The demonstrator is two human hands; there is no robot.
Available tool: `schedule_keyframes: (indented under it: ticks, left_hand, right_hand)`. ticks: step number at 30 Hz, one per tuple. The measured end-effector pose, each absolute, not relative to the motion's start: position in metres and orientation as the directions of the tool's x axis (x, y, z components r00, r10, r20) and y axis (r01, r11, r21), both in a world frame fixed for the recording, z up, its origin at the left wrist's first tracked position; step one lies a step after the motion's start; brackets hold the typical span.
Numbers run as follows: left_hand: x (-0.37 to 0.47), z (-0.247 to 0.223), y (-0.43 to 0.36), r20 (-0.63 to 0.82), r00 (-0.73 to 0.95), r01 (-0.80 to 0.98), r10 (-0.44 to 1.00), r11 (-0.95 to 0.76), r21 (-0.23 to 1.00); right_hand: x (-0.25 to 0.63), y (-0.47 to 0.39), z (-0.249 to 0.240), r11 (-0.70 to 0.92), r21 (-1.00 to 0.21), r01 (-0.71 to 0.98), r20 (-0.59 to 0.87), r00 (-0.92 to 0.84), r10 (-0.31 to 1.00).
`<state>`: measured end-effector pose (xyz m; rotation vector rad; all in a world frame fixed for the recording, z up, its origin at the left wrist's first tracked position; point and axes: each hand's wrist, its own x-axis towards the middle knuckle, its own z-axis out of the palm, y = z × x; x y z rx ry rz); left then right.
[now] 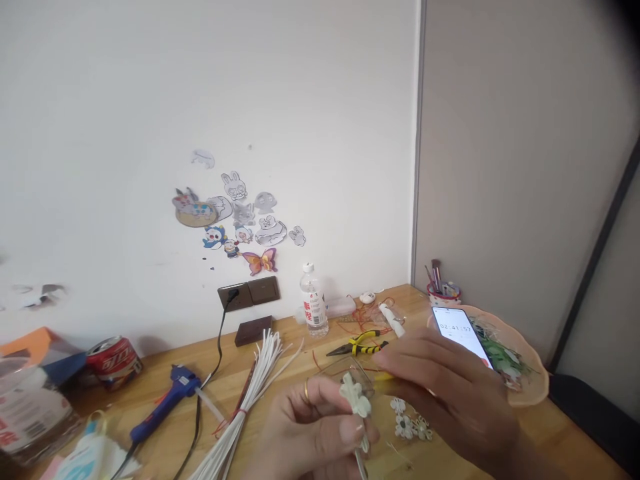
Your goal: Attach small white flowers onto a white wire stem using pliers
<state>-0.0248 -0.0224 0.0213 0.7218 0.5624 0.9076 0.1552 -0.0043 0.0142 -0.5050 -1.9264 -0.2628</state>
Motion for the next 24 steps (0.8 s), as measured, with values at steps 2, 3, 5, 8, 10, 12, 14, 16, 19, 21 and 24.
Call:
schedule_keyframes:
  ticks: [2, 3, 5, 8, 10, 12, 14, 16, 19, 21, 24]
  left_hand:
    - [-0.026, 0.025, -0.023, -0.133, 0.456, -0.498, 0.88, 0.376, 0.781]
    - [-0.026, 0.027, -0.023, -0.129, 0.429, -0.505, 0.894, 0.356, 0.786]
    - [-0.027, 0.028, -0.023, -0.108, 0.387, -0.531, 0.916, 0.317, 0.786]
    - [-0.026, 0.025, -0.023, -0.106, 0.389, -0.522, 0.915, 0.314, 0.793]
    - [-0.024, 0.023, -0.022, -0.128, 0.403, -0.499, 0.906, 0.335, 0.799]
    - [-0.023, 0.02, -0.021, -0.151, 0.403, -0.488, 0.903, 0.352, 0.799]
    - [-0.022, 0.02, -0.021, -0.168, 0.399, -0.485, 0.902, 0.362, 0.796]
    - [-0.021, 0.021, -0.022, -0.171, 0.398, -0.485, 0.901, 0.365, 0.795]
    - [-0.021, 0.023, -0.023, -0.175, 0.391, -0.476, 0.904, 0.361, 0.802]
    - [-0.021, 0.023, -0.023, -0.185, 0.377, -0.46, 0.907, 0.357, 0.813]
    - [-0.02, 0.022, -0.022, -0.188, 0.355, -0.454, 0.916, 0.345, 0.822]
  right_hand:
    - [0.155, 0.0, 0.014, 0.882, -0.213, 0.42, 0.862, -0.345, 0.372]
    - [0.155, 0.001, 0.013, 0.856, -0.296, 0.423, 0.831, -0.328, 0.449]
    - [0.154, -0.002, 0.011, 0.776, -0.455, 0.437, 0.781, -0.222, 0.583]
    - [0.147, -0.015, 0.011, 0.705, -0.592, 0.392, 0.743, -0.073, 0.665]
    - [0.141, -0.025, 0.013, 0.711, -0.598, 0.369, 0.747, -0.063, 0.661]
    - [0.136, -0.033, 0.015, 0.734, -0.566, 0.376, 0.773, -0.068, 0.631]
    - [0.133, -0.037, 0.017, 0.761, -0.528, 0.377, 0.8, -0.08, 0.595]
    - [0.132, -0.037, 0.018, 0.787, -0.502, 0.359, 0.817, -0.102, 0.568]
    - [0.133, -0.033, 0.019, 0.805, -0.494, 0.33, 0.818, -0.139, 0.558]
    - [0.133, -0.031, 0.019, 0.805, -0.502, 0.316, 0.81, -0.154, 0.566]
    - [0.133, -0.03, 0.018, 0.805, -0.515, 0.295, 0.804, -0.161, 0.573]
